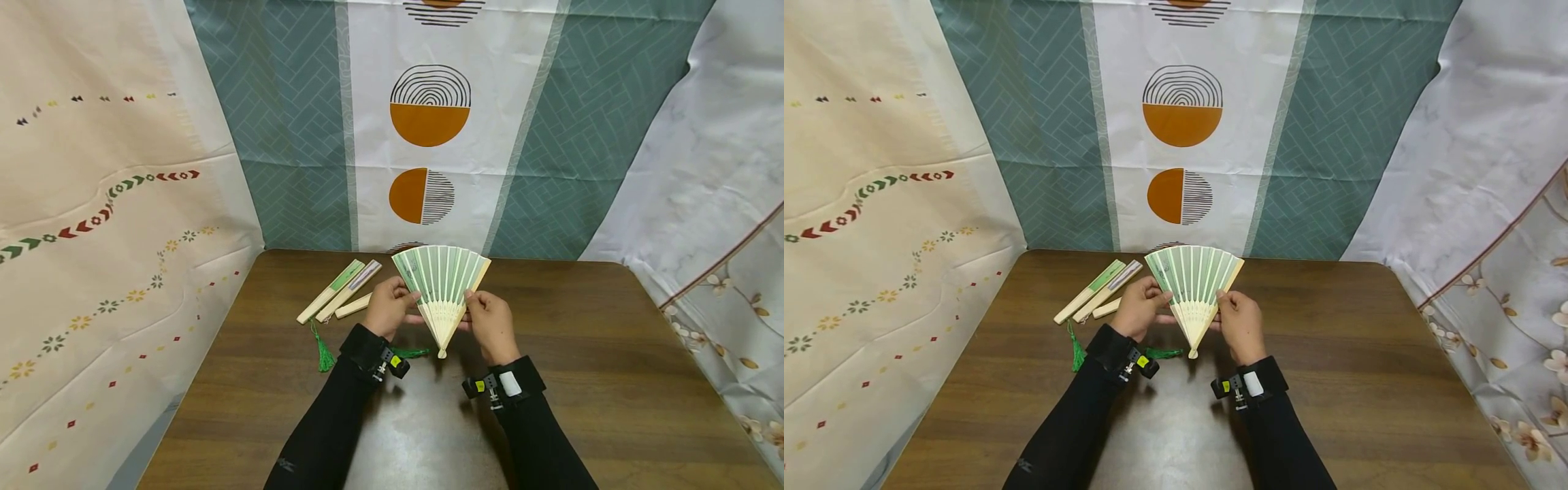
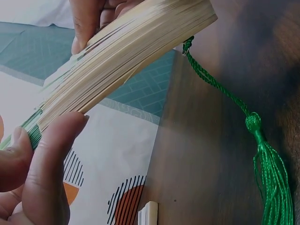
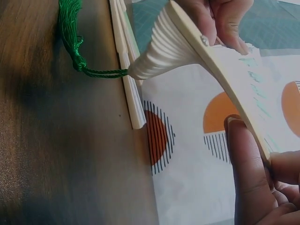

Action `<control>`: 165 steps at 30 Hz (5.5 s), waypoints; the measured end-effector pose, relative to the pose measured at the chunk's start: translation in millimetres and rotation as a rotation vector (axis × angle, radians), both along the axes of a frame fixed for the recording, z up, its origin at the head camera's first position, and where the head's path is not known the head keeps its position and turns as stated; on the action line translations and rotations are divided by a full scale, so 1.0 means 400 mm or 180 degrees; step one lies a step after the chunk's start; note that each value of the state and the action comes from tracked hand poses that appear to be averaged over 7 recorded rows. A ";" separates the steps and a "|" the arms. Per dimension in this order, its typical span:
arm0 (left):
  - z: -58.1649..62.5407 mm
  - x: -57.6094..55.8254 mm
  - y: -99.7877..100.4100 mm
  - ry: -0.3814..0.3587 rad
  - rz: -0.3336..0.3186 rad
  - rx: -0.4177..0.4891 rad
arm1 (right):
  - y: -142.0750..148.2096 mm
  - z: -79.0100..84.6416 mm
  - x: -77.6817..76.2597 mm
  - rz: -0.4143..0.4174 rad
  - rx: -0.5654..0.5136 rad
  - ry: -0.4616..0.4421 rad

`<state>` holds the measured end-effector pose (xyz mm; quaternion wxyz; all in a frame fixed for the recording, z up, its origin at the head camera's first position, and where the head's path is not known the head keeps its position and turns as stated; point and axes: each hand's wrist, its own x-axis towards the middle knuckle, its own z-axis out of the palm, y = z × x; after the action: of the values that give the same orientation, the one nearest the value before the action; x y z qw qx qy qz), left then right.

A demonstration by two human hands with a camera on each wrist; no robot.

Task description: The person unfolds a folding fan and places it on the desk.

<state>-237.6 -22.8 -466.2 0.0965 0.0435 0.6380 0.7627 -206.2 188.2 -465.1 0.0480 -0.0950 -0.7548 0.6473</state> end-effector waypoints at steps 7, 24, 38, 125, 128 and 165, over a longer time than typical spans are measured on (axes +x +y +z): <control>0.008 -0.001 -0.007 0.0023 0.0123 0.0009 | 0.006 0.008 0.003 0.0070 -0.0237 0.0040; 0.007 -0.004 -0.026 -0.0016 0.0390 0.0157 | 0.021 0.006 0.007 0.0080 -0.0421 0.0108; 0.007 -0.009 -0.026 0.0011 0.0527 0.0329 | 0.017 0.008 0.000 0.0031 -0.0485 0.0084; -0.001 -0.015 0.026 -0.0212 0.1373 0.1874 | -0.008 -0.003 -0.011 -0.0961 -0.2149 0.0390; 0.001 -0.014 0.027 -0.0225 0.1352 0.1878 | -0.006 -0.004 -0.010 -0.0965 -0.2157 0.0402; -0.106 -0.163 0.307 -0.1021 0.0645 0.1411 | 0.297 -0.146 -0.023 -0.1340 -0.2113 0.0080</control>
<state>-302.6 99.8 -508.7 0.1076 -0.1216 0.4335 0.8864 -215.6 307.0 -523.3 0.1556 -0.2502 -0.4677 0.8333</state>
